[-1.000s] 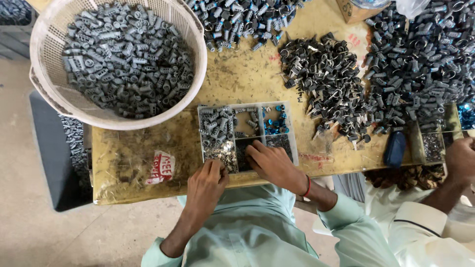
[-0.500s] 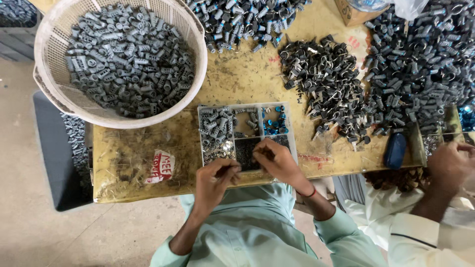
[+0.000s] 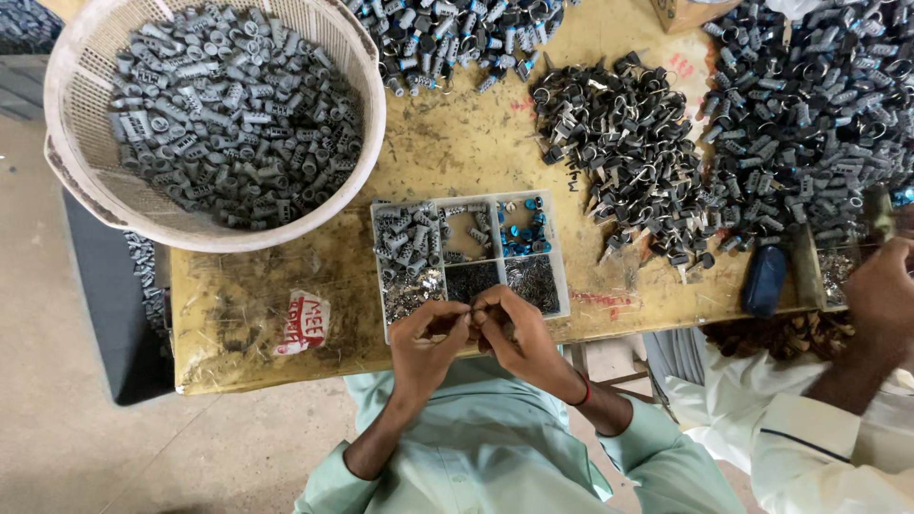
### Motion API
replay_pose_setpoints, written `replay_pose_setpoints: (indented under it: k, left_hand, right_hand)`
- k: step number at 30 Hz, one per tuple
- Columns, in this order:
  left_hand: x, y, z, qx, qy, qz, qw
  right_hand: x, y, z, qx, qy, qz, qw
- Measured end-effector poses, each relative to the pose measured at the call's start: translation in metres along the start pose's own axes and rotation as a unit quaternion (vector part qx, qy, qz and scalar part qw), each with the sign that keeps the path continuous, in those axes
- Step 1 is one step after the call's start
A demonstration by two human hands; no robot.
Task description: The person repeatedly picks small cylindrical components and metal pins from a compartmentalized tray, inserts the pins into the components, and places the assembled units into a pile on the table. The process is continuous and repetitive throughout the clip.
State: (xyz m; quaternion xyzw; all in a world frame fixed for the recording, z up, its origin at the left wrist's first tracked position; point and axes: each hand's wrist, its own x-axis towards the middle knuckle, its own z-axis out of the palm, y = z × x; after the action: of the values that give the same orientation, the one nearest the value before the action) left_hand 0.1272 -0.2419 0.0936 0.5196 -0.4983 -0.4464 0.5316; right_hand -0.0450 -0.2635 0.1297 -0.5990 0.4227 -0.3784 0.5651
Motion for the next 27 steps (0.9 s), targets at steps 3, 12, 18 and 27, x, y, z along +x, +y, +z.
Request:
replay_pose_setpoints:
  k: [3,12,18,27]
  left_hand:
    - [-0.001,0.003,-0.002,-0.016,-0.007,0.001,1.0]
    - [-0.001,0.009,-0.013,0.014,-0.091,0.042,0.995]
    - [-0.002,0.016,-0.009,0.049,-0.049,0.06,0.996]
    - [-0.004,0.02,-0.008,0.01,-0.096,0.071,0.993]
  right_hand:
    - [0.001,-0.002,0.0,-0.042,0.005,-0.04,0.998]
    - [0.002,0.0,0.0,0.0,0.003,0.015,1.0]
    - [-0.003,0.003,0.0,-0.026,0.011,-0.017,0.999]
    - [-0.008,0.006,-0.007,-0.179,0.019,-0.091,0.98]
